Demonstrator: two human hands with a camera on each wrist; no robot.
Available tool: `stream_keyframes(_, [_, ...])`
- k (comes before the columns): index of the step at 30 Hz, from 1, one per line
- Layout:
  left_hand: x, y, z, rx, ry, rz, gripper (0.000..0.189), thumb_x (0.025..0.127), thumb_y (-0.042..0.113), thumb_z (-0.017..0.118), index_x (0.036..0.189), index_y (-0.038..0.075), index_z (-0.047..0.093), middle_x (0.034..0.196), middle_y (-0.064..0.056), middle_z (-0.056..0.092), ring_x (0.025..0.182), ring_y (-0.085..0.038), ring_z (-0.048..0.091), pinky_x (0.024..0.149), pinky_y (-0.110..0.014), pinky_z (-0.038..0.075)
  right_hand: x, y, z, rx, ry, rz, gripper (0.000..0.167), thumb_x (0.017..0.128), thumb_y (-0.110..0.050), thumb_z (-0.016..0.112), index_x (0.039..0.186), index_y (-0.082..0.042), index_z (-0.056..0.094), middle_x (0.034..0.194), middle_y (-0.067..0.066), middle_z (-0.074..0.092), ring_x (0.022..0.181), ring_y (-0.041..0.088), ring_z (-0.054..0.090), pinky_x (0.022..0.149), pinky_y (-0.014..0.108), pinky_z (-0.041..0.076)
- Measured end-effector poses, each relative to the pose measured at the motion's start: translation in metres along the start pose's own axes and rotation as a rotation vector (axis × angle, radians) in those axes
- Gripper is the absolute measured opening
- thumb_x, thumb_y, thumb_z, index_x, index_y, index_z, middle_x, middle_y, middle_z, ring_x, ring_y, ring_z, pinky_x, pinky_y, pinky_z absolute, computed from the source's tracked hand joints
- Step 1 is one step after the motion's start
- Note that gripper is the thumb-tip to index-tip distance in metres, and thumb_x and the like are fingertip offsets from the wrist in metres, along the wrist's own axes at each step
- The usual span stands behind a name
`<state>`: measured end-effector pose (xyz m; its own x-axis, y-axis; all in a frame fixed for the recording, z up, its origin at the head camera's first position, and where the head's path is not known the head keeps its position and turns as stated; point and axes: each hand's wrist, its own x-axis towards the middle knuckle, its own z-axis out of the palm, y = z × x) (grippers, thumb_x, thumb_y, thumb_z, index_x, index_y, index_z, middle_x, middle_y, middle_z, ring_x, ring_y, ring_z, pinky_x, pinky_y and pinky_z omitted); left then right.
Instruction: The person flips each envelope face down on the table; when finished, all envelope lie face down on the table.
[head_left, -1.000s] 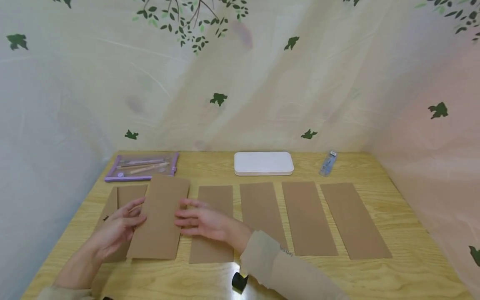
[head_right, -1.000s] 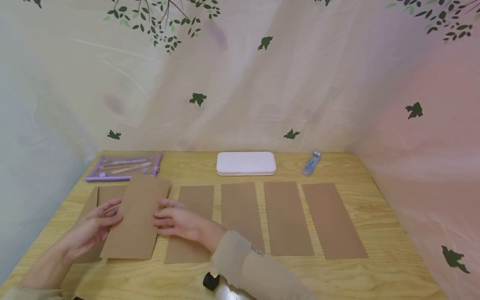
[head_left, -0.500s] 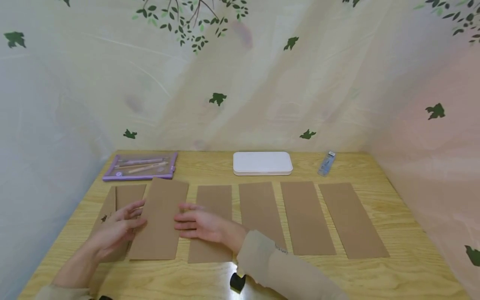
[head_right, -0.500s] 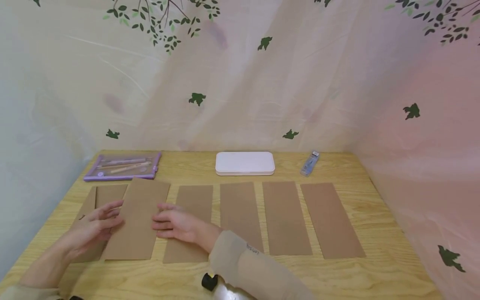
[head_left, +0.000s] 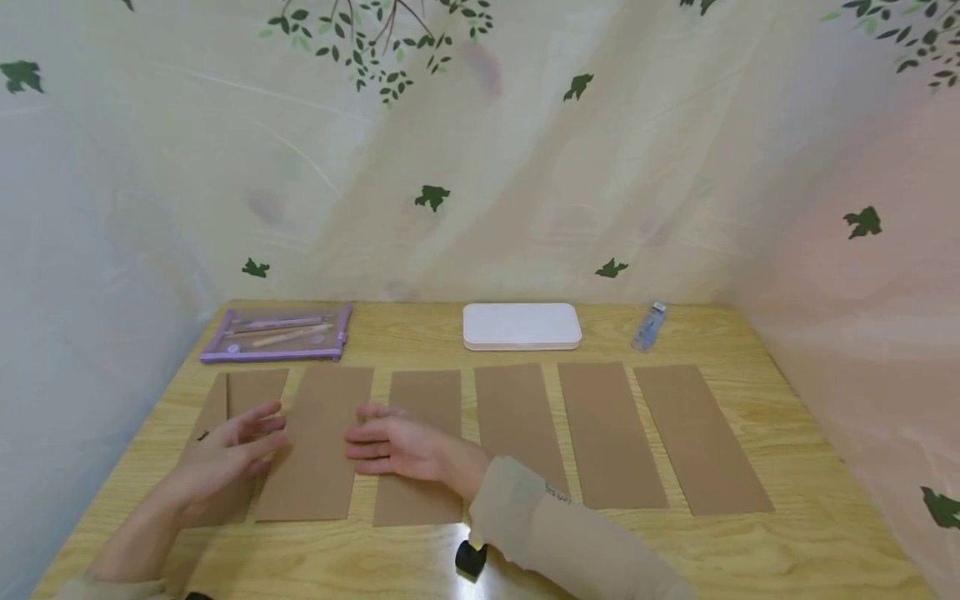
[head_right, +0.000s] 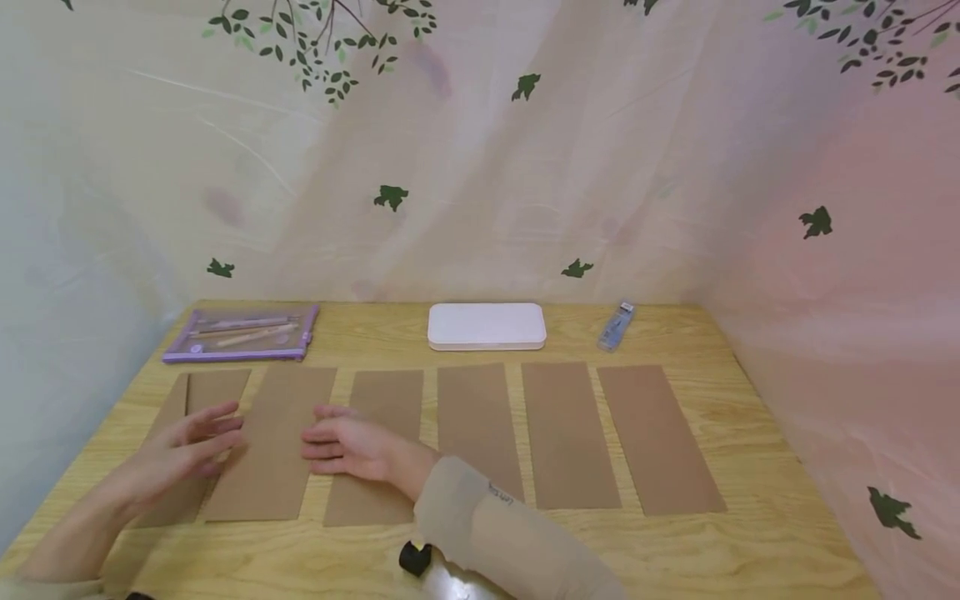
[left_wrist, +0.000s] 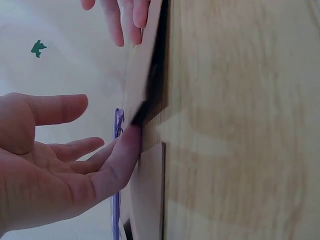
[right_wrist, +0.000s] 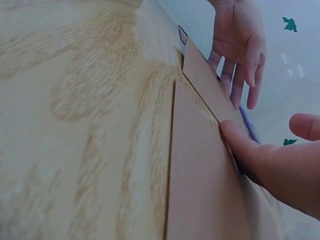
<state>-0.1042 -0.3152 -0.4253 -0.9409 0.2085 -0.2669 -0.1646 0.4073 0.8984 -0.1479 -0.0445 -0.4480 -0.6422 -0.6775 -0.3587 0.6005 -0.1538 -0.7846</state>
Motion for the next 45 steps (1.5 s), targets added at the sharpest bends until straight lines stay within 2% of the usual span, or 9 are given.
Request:
stream_keyframes(13, [-0.002,0.000,-0.002,0.019,-0.022,-0.008,0.072,0.103,0.014,0.060,0.154,-0.013,0.016,0.149,-0.042,0.033,0.122,-0.038,0.057,0.085,-0.038,0.060,-0.005,0.003,0.004,-0.006,0.024,-0.017,0.061,0.102,-0.008,0.054,0.157,0.000,0.029,0.141,0.023,0.052,0.129,0.038,0.053,0.107,0.054,0.045])
stream_keyframes(20, [-0.006,0.000,-0.008,0.069,0.007,0.053,0.068,0.099,0.004,0.062,0.150,-0.018,0.023,0.140,-0.044,0.040,0.110,-0.026,0.062,0.080,-0.035,0.060,-0.006,0.005,0.010,0.035,0.050,-0.066,0.054,0.101,-0.006,0.056,0.152,0.000,0.038,0.136,0.023,0.057,0.123,0.040,0.058,0.104,0.050,0.049])
stream_keyframes(23, [-0.006,0.001,-0.012,0.155,0.048,0.106,0.063,0.097,0.002,0.064,0.147,-0.019,0.030,0.134,-0.039,0.049,0.106,-0.025,0.062,0.079,-0.028,0.059,-0.005,0.003,0.011,0.034,0.033,-0.102,0.052,0.102,-0.005,0.054,0.151,0.000,0.039,0.137,0.025,0.057,0.124,0.042,0.058,0.102,0.049,0.050])
stream_keyframes(28, [-0.009,0.001,-0.029,0.369,0.118,0.143,0.057,0.101,0.009,0.063,0.145,-0.016,0.038,0.132,-0.036,0.053,0.112,-0.043,0.059,0.078,-0.025,0.056,-0.003,-0.002,0.010,0.045,-0.002,-0.136,0.051,0.102,-0.003,0.051,0.152,0.001,0.038,0.141,0.028,0.054,0.127,0.047,0.053,0.103,0.052,0.049])
stream_keyframes(33, [-0.016,-0.011,-0.054,0.525,0.203,0.126,0.055,0.103,0.017,0.062,0.142,-0.017,0.042,0.133,-0.045,0.048,0.114,-0.061,0.052,0.085,-0.058,0.055,0.003,-0.004,0.012,0.060,0.007,-0.130,0.052,0.102,-0.003,0.052,0.152,0.000,0.038,0.143,0.027,0.053,0.128,0.046,0.054,0.103,0.051,0.049])
stream_keyframes(35, [-0.019,-0.016,-0.066,0.550,0.220,0.096,0.058,0.104,0.021,0.060,0.142,-0.018,0.040,0.134,-0.049,0.043,0.114,-0.067,0.047,0.087,-0.070,0.049,0.007,-0.002,0.014,0.064,0.012,-0.125,0.052,0.102,-0.004,0.053,0.152,0.000,0.039,0.142,0.026,0.054,0.127,0.044,0.055,0.103,0.050,0.050])
stream_keyframes(38, [-0.025,-0.024,-0.083,0.549,0.186,0.013,0.065,0.106,0.028,0.055,0.144,-0.020,0.033,0.138,-0.053,0.033,0.118,-0.071,0.039,0.088,-0.075,0.044,0.015,0.003,0.022,0.058,0.014,-0.119,0.051,0.102,-0.004,0.054,0.151,0.000,0.040,0.140,0.025,0.056,0.126,0.043,0.056,0.103,0.051,0.049])
stream_keyframes(41, [-0.028,-0.031,-0.092,0.546,0.171,-0.028,0.067,0.107,0.030,0.054,0.144,-0.021,0.031,0.137,-0.053,0.034,0.119,-0.069,0.040,0.088,-0.072,0.046,0.020,0.007,0.030,0.059,0.015,-0.112,0.050,0.102,-0.004,0.055,0.150,-0.001,0.042,0.139,0.023,0.057,0.126,0.043,0.056,0.103,0.052,0.049])
stream_keyframes(45, [-0.025,-0.038,-0.095,0.552,0.168,-0.007,0.065,0.106,0.028,0.056,0.140,-0.023,0.035,0.130,-0.051,0.043,0.115,-0.066,0.048,0.085,-0.061,0.054,0.025,0.009,0.042,0.073,0.026,-0.108,0.049,0.101,-0.003,0.055,0.149,-0.002,0.045,0.138,0.022,0.057,0.126,0.042,0.056,0.105,0.052,0.048])
